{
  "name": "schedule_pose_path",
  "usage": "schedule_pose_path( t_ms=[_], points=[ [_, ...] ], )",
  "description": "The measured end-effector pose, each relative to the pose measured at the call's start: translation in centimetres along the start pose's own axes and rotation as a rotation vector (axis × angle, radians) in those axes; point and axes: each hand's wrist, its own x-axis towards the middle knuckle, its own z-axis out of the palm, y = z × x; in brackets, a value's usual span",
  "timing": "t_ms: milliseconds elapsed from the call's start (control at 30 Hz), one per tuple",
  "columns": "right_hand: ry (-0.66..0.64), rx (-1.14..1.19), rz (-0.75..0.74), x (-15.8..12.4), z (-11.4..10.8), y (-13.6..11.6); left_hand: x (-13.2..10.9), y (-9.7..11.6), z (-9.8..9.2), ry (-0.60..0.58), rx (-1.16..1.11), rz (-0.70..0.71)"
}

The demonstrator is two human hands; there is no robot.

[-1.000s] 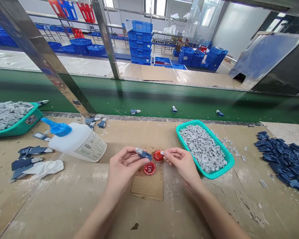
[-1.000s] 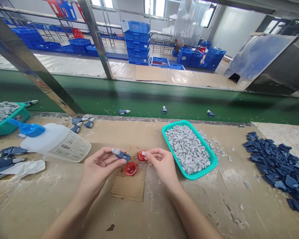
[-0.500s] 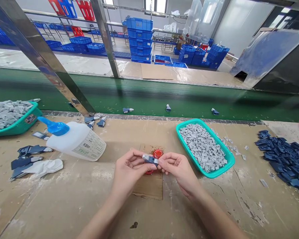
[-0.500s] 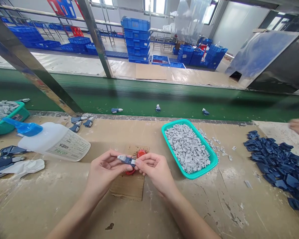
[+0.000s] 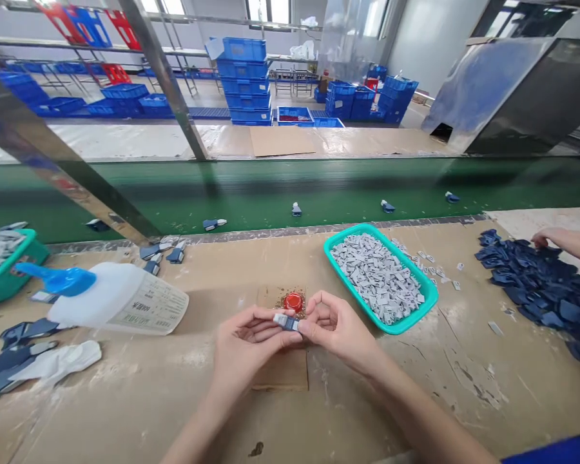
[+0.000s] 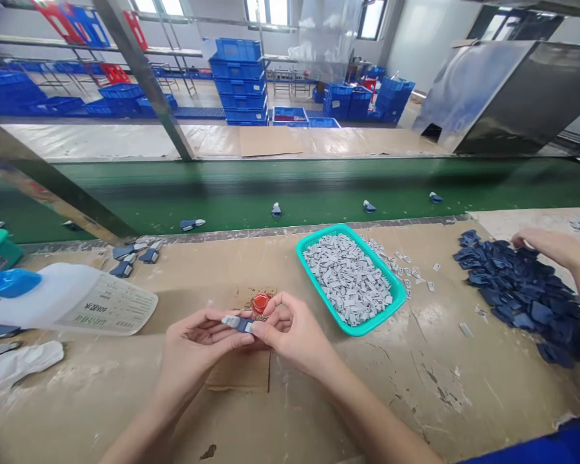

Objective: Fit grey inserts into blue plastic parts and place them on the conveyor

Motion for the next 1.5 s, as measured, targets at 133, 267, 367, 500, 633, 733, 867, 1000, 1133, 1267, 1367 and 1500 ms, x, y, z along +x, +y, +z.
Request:
schedule_pose_path(
  t_ms=[133, 267, 367, 500, 633, 733, 867, 1000, 1133, 1267, 1367, 1500],
  points=[
    [0.32, -0.36, -0.201, 0.2, -3.6, -1.0, 1.7, 1.3, -0.1, -0.076, 0.059, 0.062],
    [0.634, -0.827, -0.144, 1.2, -7.8, 0.1, 6.3, 1.4, -0.6, -0.071, 0.279, 0.263],
    [0.64, -0.994, -0.072, 2.2, -8.8, 1.3, 11.7, 0.9, -0.8, 0.004, 0.631, 0.401],
    [0.639, -1.061, -0.095, 2.8, -8.3, 1.6, 19.0, 0.5, -0.8, 0.107, 0.876, 0.381],
    [0.683, -0.938, -0.224, 2.4, -8.0, 1.1, 24.0, 0.7, -1.3, 0.2, 1.076, 0.346],
    [0.71, -0.751, -0.335, 2.0, -7.5, 0.6, 26.2, 0.5, -2.0, 0.223, 1.182, 0.334],
    [0.632, -0.567, -0.437, 1.4, -6.5, 0.3, 27.5, -0.1, -2.8, 0.248, 1.26, 0.337],
    [0.568, -0.492, -0.456, 1.1, -5.8, -0.1, 27.5, -0.4, -2.5, 0.302, 1.302, 0.371],
    [0.509, -0.339, -0.405, 0.8, -5.0, -0.3, 27.3, -0.3, -1.0, 0.357, 1.326, 0.404],
    [0.393, -0.156, -0.269, 0.7, -3.4, 0.2, 27.4, 0.0, 0.1, 0.317, 1.299, 0.328],
    [0.304, -0.088, -0.197, 1.0, -2.0, 1.3, 26.8, 0.3, 0.6, 0.254, 1.22, 0.32],
    [0.296, -0.012, -0.148, 2.0, -0.8, 3.0, 22.9, 1.1, 1.2, 0.11, 1.036, 0.388]
  ],
)
